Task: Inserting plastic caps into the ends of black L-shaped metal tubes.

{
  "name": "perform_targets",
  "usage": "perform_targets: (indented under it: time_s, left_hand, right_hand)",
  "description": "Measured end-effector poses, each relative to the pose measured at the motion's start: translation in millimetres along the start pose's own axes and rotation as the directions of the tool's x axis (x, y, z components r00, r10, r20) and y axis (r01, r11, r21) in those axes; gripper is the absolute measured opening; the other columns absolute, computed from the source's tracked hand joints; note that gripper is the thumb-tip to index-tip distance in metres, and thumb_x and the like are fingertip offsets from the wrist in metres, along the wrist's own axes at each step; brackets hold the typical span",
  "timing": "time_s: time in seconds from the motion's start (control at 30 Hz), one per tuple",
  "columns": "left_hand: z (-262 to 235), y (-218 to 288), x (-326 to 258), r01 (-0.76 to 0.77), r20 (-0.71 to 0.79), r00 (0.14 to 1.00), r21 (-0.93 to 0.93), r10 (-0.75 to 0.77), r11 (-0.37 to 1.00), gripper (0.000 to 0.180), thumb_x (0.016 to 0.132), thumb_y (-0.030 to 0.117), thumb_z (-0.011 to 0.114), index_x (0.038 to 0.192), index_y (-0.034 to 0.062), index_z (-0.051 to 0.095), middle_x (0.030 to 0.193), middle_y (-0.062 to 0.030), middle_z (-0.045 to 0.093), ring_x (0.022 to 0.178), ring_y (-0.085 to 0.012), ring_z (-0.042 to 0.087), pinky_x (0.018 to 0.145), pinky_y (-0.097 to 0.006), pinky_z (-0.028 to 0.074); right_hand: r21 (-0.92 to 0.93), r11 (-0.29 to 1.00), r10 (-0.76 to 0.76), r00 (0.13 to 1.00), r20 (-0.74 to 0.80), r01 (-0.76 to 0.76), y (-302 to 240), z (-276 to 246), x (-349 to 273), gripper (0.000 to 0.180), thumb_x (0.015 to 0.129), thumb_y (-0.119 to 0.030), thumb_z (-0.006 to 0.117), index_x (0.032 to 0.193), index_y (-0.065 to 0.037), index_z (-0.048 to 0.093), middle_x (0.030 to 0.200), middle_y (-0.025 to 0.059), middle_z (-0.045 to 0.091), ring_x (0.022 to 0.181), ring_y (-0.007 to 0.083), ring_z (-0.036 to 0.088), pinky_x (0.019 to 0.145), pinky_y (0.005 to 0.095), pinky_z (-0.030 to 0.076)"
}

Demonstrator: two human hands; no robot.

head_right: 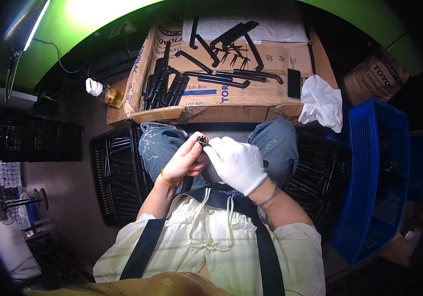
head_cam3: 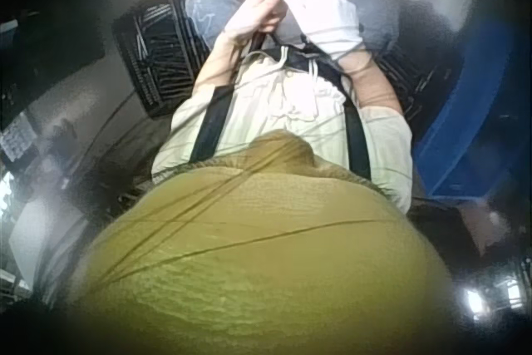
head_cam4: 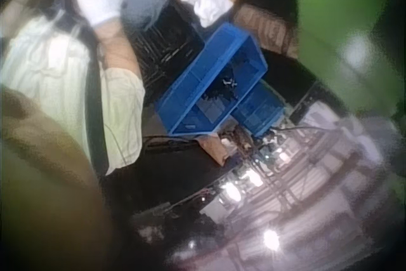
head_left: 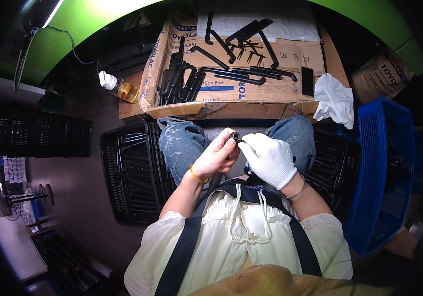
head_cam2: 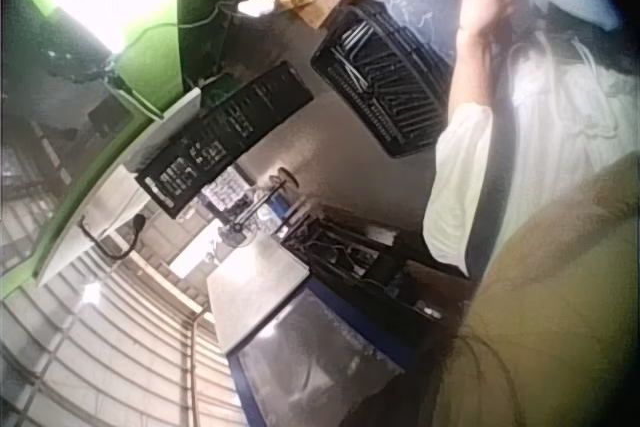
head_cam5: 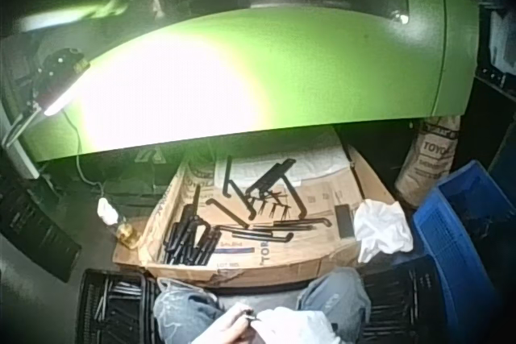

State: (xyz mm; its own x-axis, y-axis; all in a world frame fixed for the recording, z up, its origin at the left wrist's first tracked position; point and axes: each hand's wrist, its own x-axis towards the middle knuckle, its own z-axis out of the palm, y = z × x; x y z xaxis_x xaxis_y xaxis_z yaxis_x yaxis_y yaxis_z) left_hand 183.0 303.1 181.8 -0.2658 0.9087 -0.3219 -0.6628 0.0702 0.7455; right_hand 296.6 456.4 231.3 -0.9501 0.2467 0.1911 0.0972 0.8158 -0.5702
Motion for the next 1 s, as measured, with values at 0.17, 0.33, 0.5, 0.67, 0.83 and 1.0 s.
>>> perform_targets:
  time_s: [0.17,0.33,0.5,0.67,0.83,1.0]
  left_hand:
    - [-8,0,3,0.027,0.015,1.0,0.026,-0.027,0.999,0.024,0.103,0.04,0.047,0.114,0.0189,0.043,0.071,0.0057,0.035,0.051,-0.002,0.026,0.042,-0.017,0.022]
    - [-13,5,3,0.091,0.015,0.996,0.053,-0.092,0.994,0.023,0.104,0.039,0.046,0.109,0.0177,0.04,0.072,0.0064,0.035,0.051,-0.0016,0.026,0.041,-0.018,0.021]
    - [-25,10,-15,0.012,0.003,1.0,0.172,-0.013,0.985,0.022,0.103,0.037,0.048,0.111,0.0168,0.043,0.07,0.005,0.042,0.051,-0.0021,0.035,0.042,-0.019,0.027]
    - [-31,13,4,-0.404,-0.107,0.891,0.253,0.441,0.879,0.039,0.102,0.044,0.046,0.106,0.0055,0.05,0.083,-0.0019,0.048,0.067,-0.0111,0.046,0.065,-0.026,0.041]
    - [-23,5,8,-0.576,-0.09,0.811,0.05,0.578,0.816,0.035,0.093,0.038,0.058,0.085,0.0057,0.047,0.083,-0.0062,0.049,0.081,-0.0151,0.045,0.078,-0.029,0.036]
    - [-24,-13,6,-0.664,-0.085,0.714,0.231,0.695,0.711,0.042,0.091,0.043,0.059,0.079,0.0041,0.049,0.085,-0.0061,0.05,0.076,-0.0125,0.042,0.071,-0.026,0.034]
  right_hand:
    - [0.0,0.999,0.044,0.999,0.0,-0.044,3,7,0,0.012,0.088,-0.019,0.064,0.093,-0.01,0.068,0.079,0.0115,0.066,0.066,0.0317,0.066,0.056,0.0387,0.052]
    - [-0.162,0.987,-0.003,1.0,-0.024,-0.001,15,14,2,0.013,0.091,-0.021,0.06,0.091,-0.01,0.066,0.08,0.0109,0.066,0.066,0.0313,0.066,0.057,0.0388,0.052]
    - [-0.052,0.968,0.232,0.957,-0.177,-0.244,55,-3,6,0.019,0.096,-0.02,0.056,0.093,-0.003,0.064,0.088,0.013,0.07,0.079,0.031,0.068,0.064,0.0372,0.052]
    - [0.463,0.876,0.204,0.973,-0.11,-0.131,17,13,5,0.017,0.098,-0.012,0.051,0.095,0.0,0.064,0.078,0.0109,0.064,0.073,0.0196,0.068,0.061,0.0303,0.049]
    - [0.658,0.75,0.162,0.984,-0.072,-0.075,-23,26,2,0.015,0.097,-0.012,0.054,0.101,0.0,0.063,0.087,0.0195,0.067,0.083,0.0345,0.069,0.069,0.0365,0.052]
    - [0.603,0.798,0.08,0.991,-0.108,0.001,-37,31,2,0.013,0.094,-0.011,0.058,0.103,-0.004,0.062,0.083,0.0197,0.066,0.073,0.0389,0.066,0.059,0.0427,0.051]
